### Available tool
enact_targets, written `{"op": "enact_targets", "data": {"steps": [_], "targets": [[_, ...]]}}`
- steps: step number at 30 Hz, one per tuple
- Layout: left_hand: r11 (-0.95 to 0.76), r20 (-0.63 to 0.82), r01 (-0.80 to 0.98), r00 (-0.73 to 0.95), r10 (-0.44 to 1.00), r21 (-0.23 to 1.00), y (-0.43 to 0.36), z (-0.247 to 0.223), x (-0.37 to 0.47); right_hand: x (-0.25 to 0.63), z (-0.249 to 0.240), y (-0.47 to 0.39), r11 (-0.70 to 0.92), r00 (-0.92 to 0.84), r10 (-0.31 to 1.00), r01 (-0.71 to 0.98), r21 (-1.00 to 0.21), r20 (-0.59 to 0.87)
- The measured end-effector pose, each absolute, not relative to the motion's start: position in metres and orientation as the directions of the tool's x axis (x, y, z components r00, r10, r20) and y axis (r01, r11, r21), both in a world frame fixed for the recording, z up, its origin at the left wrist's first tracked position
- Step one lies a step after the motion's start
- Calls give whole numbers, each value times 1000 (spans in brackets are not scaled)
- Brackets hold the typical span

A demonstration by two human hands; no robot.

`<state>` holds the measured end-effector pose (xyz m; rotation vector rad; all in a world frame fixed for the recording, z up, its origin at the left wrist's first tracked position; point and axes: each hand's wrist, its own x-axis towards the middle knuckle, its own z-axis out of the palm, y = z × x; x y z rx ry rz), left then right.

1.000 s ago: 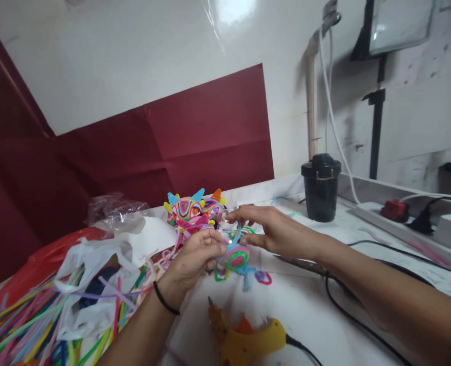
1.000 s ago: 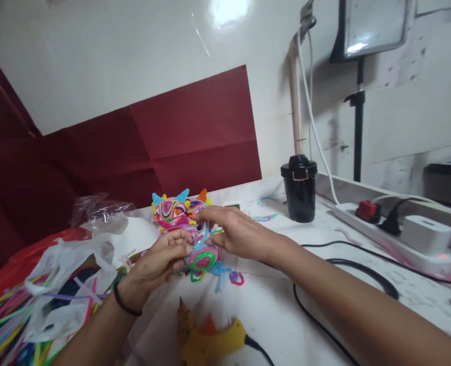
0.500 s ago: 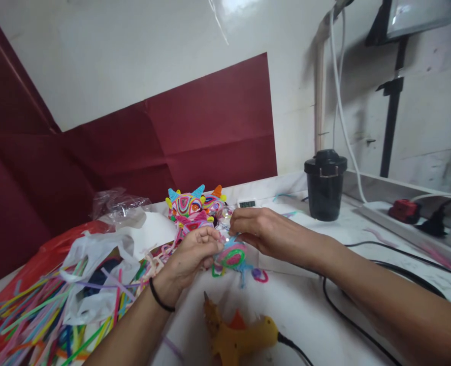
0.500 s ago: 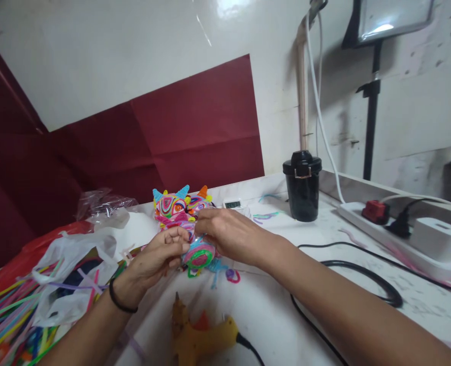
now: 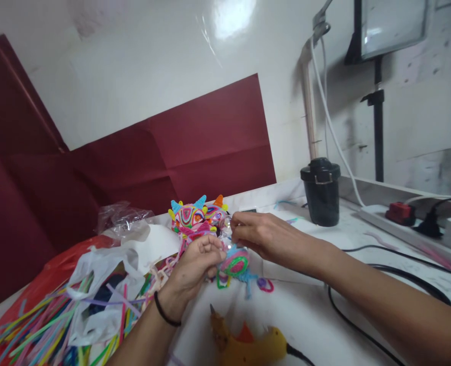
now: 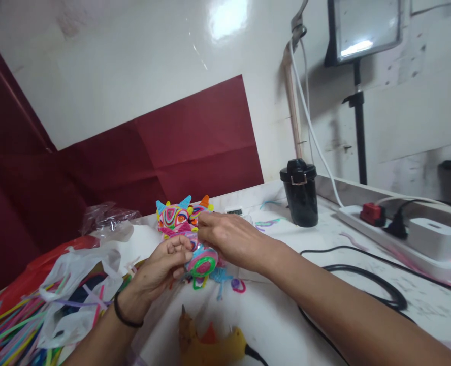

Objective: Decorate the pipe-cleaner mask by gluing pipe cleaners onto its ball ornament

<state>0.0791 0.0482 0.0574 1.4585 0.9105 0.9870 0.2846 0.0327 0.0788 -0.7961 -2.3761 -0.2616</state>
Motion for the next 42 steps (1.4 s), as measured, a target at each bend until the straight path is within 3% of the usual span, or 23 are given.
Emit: {"op": "enact_targets", "data": {"steps": [8, 20, 22, 27, 29, 34, 42], "targets": [[-114, 109, -7, 356, 928, 993, 51, 56, 77, 284, 79, 36, 784, -635, 442, 617, 72, 633], [-83, 88, -28, 342, 935, 996, 55, 54, 77, 274, 68, 34, 751, -534, 489, 659, -22, 690], [-83, 88, -30, 346, 934, 996, 55, 54, 77, 274, 69, 33, 743, -555, 468, 669, 34, 688], [-91, 85, 1, 338, 937, 996, 54, 52, 78, 274, 71, 32, 670, -673, 382, 674, 312, 633], [-93, 85, 7, 340, 937, 996, 55, 53, 79, 272, 69, 32, 672, -697, 344, 651, 353, 629], [-81, 78, -5, 348, 934, 997, 57, 53, 80, 268, 62, 34, 688, -636, 293, 659, 305, 714], [-13, 30, -50, 355, 935, 999, 65, 58, 79, 273, 66, 37, 701, -591, 363, 682, 207, 720]]}}
